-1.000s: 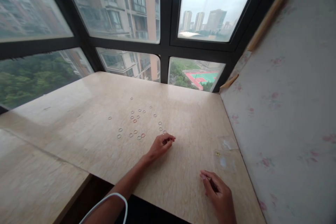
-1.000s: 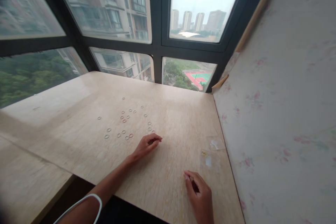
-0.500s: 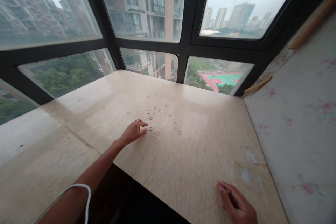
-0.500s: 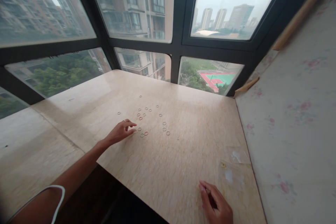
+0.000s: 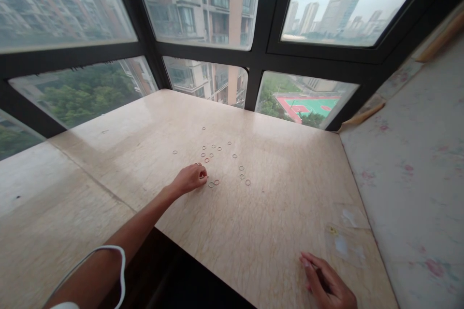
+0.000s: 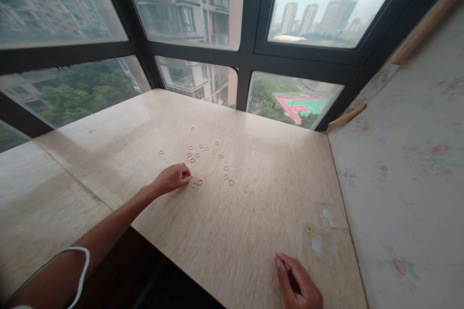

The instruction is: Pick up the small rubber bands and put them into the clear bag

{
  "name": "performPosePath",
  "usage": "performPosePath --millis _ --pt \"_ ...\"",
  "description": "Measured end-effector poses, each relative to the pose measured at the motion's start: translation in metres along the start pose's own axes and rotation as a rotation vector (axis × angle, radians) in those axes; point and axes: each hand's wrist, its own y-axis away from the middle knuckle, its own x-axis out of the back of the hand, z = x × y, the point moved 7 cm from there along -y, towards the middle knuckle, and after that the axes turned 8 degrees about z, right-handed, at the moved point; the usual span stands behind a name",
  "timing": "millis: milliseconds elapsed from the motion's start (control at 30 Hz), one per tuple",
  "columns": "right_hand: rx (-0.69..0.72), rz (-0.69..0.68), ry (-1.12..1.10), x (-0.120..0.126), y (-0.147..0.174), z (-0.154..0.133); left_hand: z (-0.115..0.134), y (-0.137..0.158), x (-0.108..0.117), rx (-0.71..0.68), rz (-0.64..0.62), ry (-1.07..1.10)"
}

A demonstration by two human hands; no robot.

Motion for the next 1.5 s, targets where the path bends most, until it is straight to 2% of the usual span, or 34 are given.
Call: performPosePath --millis 167,367,467,567,667,800,900,1067,1167,1267,1400,1500 --pt "0.021 -0.010 0.006 -0.002 0.002 0.001 -0.002 -0.004 -0.002 0.016 -0.025 0.000" --pt "0.031 0.005 -0.001 -0.003 0.004 -0.005 0.000 -0.003 0.004 0.022 0.025 0.077" --pt "0.038 0.022 0.001 -0.003 0.005 -0.011 0.005 0.001 0.011 0.095 0.051 0.264" --pt "0.041 0.026 -0.002 -0.004 0.006 -0.016 0.019 0.004 0.016 0.201 0.050 0.545" --pt "0.041 0.008 -0.011 -0.006 0.006 -0.020 0.047 0.004 0.021 0.220 0.056 0.803" --pt "0.068 -0.002 -0.014 -0.007 0.006 -0.028 0.099 0.000 0.017 0.193 0.056 1.023" --pt "0.093 0.005 -0.008 -0.006 0.005 -0.036 0.150 -0.002 0.002 0.176 -0.013 1.148" --pt "0.098 0.013 -0.015 -0.005 0.004 -0.045 0.240 0.001 -0.037 0.075 -0.211 1.284" --pt "0.113 0.012 -0.025 -0.005 0.003 -0.047 0.278 0.003 -0.061 0.011 -0.265 1.223" --pt "0.113 0.006 -0.039 -0.006 0.003 -0.046 0.303 0.001 -0.083 -0.050 -0.277 1.081" --pt "0.095 0.003 -0.064 -0.007 0.002 -0.044 0.324 -0.008 -0.098 -0.177 -0.178 0.846" --pt "0.080 0.000 -0.077 -0.008 0.002 -0.043 0.338 -0.012 -0.104 -0.284 -0.114 0.751"
